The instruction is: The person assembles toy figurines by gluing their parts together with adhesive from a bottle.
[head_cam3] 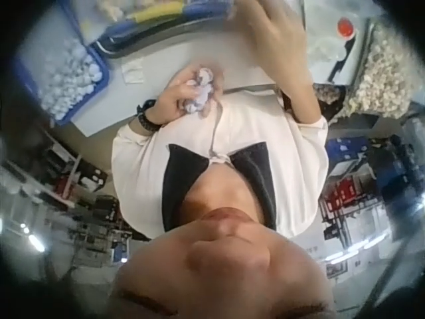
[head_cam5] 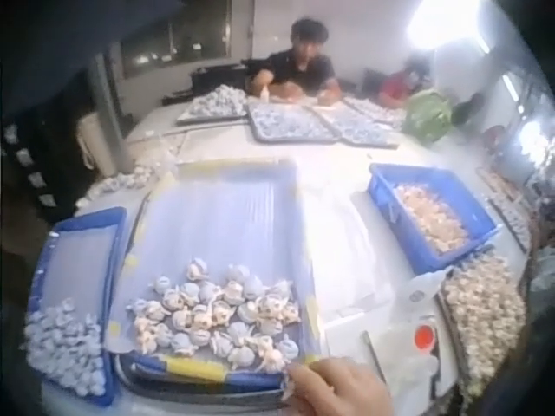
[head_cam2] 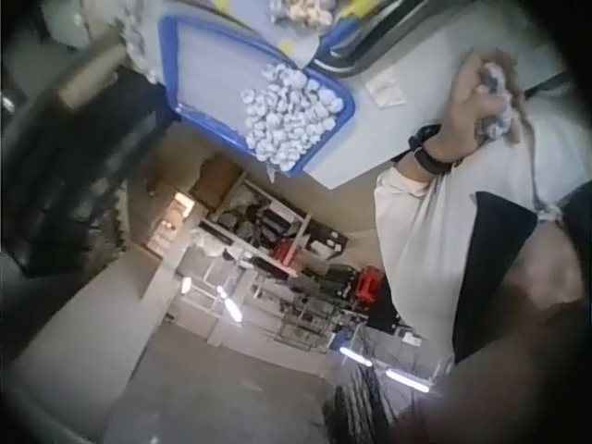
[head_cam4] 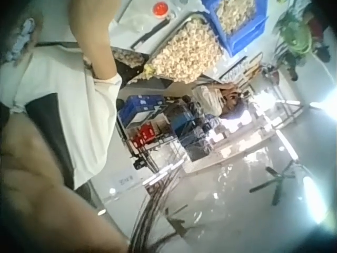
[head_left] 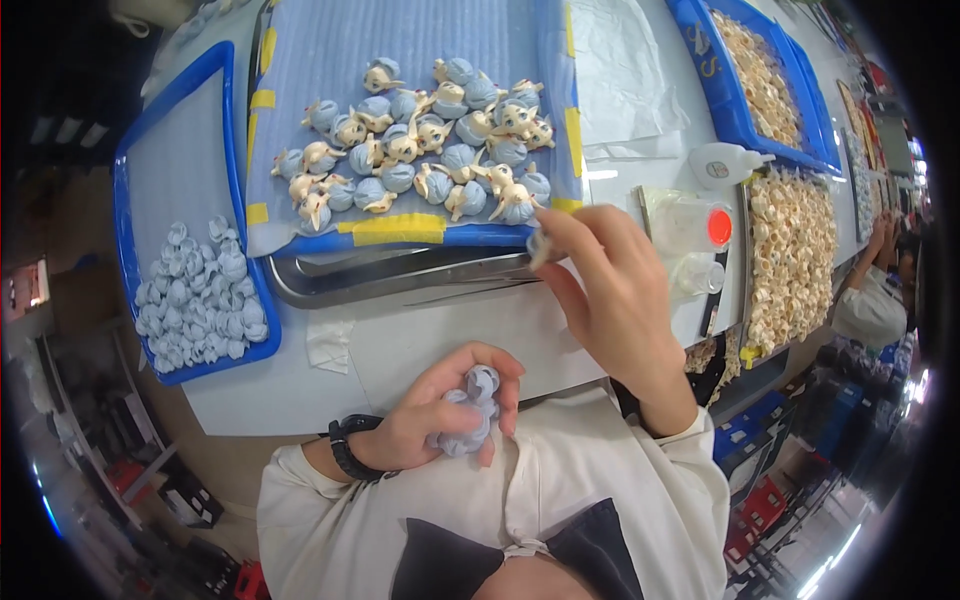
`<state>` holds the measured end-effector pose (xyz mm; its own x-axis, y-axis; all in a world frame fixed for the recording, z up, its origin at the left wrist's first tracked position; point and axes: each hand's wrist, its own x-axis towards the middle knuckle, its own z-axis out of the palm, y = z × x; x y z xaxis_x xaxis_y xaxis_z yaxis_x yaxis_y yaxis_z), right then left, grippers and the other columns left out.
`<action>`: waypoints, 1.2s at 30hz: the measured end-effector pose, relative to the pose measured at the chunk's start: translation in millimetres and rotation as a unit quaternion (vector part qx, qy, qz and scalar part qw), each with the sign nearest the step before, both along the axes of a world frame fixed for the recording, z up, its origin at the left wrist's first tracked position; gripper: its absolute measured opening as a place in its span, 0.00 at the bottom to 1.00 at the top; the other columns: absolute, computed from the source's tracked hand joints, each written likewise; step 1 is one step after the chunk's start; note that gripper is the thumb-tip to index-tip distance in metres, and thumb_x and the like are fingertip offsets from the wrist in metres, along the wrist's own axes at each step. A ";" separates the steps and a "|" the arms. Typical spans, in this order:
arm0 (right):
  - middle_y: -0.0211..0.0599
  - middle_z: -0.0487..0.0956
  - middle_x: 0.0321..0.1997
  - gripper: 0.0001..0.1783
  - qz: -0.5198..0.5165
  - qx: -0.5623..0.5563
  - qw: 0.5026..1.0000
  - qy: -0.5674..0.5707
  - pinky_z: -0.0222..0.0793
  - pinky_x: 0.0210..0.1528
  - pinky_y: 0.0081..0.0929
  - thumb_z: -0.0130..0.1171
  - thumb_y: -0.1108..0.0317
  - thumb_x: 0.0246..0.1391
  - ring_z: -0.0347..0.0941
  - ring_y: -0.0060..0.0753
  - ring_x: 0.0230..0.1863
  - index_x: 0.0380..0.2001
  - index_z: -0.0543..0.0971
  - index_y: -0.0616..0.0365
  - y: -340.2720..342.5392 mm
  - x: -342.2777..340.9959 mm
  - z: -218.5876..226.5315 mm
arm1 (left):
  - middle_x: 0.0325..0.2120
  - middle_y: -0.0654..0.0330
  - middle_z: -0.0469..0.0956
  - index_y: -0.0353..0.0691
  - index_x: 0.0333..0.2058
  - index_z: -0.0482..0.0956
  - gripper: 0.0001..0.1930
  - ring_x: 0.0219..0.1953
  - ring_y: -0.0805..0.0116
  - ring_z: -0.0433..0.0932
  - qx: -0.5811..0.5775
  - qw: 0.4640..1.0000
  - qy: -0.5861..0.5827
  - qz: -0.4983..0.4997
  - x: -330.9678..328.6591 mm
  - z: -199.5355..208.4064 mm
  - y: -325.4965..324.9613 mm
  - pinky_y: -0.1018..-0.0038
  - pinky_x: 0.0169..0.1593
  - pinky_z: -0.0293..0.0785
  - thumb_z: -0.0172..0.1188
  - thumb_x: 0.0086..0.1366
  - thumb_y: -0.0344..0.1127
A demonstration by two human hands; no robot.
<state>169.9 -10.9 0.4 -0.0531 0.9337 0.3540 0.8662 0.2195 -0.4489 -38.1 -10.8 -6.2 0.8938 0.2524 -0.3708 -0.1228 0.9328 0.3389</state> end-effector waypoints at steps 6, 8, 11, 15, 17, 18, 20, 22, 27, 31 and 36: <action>0.37 0.69 0.31 0.19 -0.005 -0.065 0.994 -0.089 0.64 0.33 0.31 0.60 0.74 0.38 0.68 0.38 0.33 0.38 0.71 0.59 34.8 -7.6 8.1 | 0.31 0.58 0.66 0.36 0.45 0.61 0.15 0.30 0.72 0.69 0.015 1.000 -0.002 0.005 -6.2 0.0 0.5 0.79 0.23 0.70 0.49 0.60 0.32; 0.37 0.70 0.32 0.18 -0.020 -0.054 0.992 -0.114 0.64 0.33 0.31 0.60 0.73 0.39 0.68 0.38 0.34 0.38 0.71 0.58 44.9 -7.2 3.0 | 0.30 0.58 0.66 0.37 0.45 0.61 0.14 0.29 0.72 0.69 0.008 1.000 -0.023 0.001 -6.6 -2.1 -1.1 0.80 0.22 0.68 0.49 0.61 0.32; 0.36 0.70 0.33 0.18 -0.058 0.016 0.991 -0.121 0.64 0.32 0.31 0.60 0.73 0.38 0.67 0.38 0.33 0.37 0.70 0.58 52.8 -7.6 -2.7 | 0.29 0.58 0.67 0.37 0.43 0.62 0.13 0.25 0.74 0.68 0.015 0.998 -0.042 0.035 -7.6 -2.7 -1.6 0.81 0.21 0.66 0.48 0.63 0.36; 0.33 0.70 0.35 0.16 -0.016 0.060 0.997 -0.042 0.62 0.31 0.29 0.61 0.71 0.37 0.66 0.36 0.32 0.34 0.72 0.57 36.5 -12.3 2.9 | 0.29 0.58 0.67 0.38 0.42 0.62 0.12 0.23 0.74 0.68 0.001 0.996 -0.037 0.079 -7.7 -1.8 0.2 0.81 0.21 0.65 0.48 0.63 0.38; 0.32 0.69 0.35 0.15 -0.001 0.032 0.997 -0.073 0.62 0.32 0.28 0.61 0.70 0.37 0.66 0.35 0.32 0.32 0.72 0.57 35.0 -16.8 3.3 | 0.29 0.58 0.67 0.38 0.42 0.62 0.12 0.23 0.74 0.68 0.000 0.996 -0.034 0.084 -9.0 -1.5 -1.0 0.80 0.22 0.65 0.47 0.64 0.38; 0.31 0.68 0.33 0.14 0.004 0.000 0.993 -0.120 0.61 0.32 0.28 0.61 0.69 0.36 0.65 0.33 0.31 0.30 0.72 0.56 39.3 -20.6 1.7 | 0.29 0.58 0.67 0.38 0.42 0.62 0.12 0.23 0.74 0.68 0.012 0.996 -0.036 0.077 -9.2 -2.4 -2.4 0.80 0.21 0.65 0.47 0.64 0.38; 0.30 0.67 0.31 0.13 0.006 -0.028 0.985 -0.170 0.60 0.33 0.27 0.61 0.67 0.36 0.64 0.32 0.31 0.28 0.72 0.56 43.7 -20.7 0.5 | 0.29 0.58 0.67 0.38 0.42 0.62 0.12 0.23 0.73 0.68 0.029 0.996 -0.042 0.068 -8.4 -3.0 0.1 0.81 0.21 0.64 0.47 0.64 0.37; 0.30 0.65 0.27 0.12 0.029 -0.031 0.980 -0.194 0.59 0.34 0.27 0.61 0.66 0.35 0.63 0.31 0.31 0.26 0.72 0.55 43.7 -18.5 -2.0 | 0.29 0.57 0.67 0.38 0.42 0.62 0.12 0.23 0.73 0.68 0.032 0.996 -0.041 0.068 -10.1 -2.2 0.6 0.81 0.22 0.64 0.47 0.64 0.38; 0.32 0.63 0.24 0.07 0.053 0.012 0.985 -0.161 0.58 0.30 0.24 0.53 0.71 0.32 0.61 0.30 0.27 0.21 0.72 0.59 20.0 -12.2 -8.0 | 0.29 0.58 0.67 0.39 0.43 0.61 0.14 0.24 0.73 0.68 0.042 0.989 -0.021 0.143 -10.9 0.1 -4.5 0.80 0.21 0.65 0.48 0.63 0.41; 0.34 0.65 0.26 0.12 0.034 0.004 0.986 -0.163 0.60 0.33 0.26 0.54 0.70 0.34 0.64 0.31 0.30 0.28 0.72 0.61 11.4 -7.1 -1.9 | 0.32 0.57 0.65 0.41 0.43 0.60 0.18 0.28 0.73 0.68 0.020 0.983 -0.014 0.181 -6.3 -2.8 -3.8 0.81 0.21 0.67 0.49 0.62 0.45; 0.40 0.73 0.36 0.16 0.094 -0.022 0.994 -0.058 0.64 0.43 0.32 0.56 0.66 0.41 0.70 0.37 0.40 0.36 0.74 0.61 -30.5 2.1 49.4 | 0.36 0.55 0.63 0.39 0.41 0.60 0.19 0.31 0.72 0.67 0.002 0.985 -0.002 0.172 -6.5 -0.3 3.3 0.79 0.20 0.69 0.56 0.57 0.41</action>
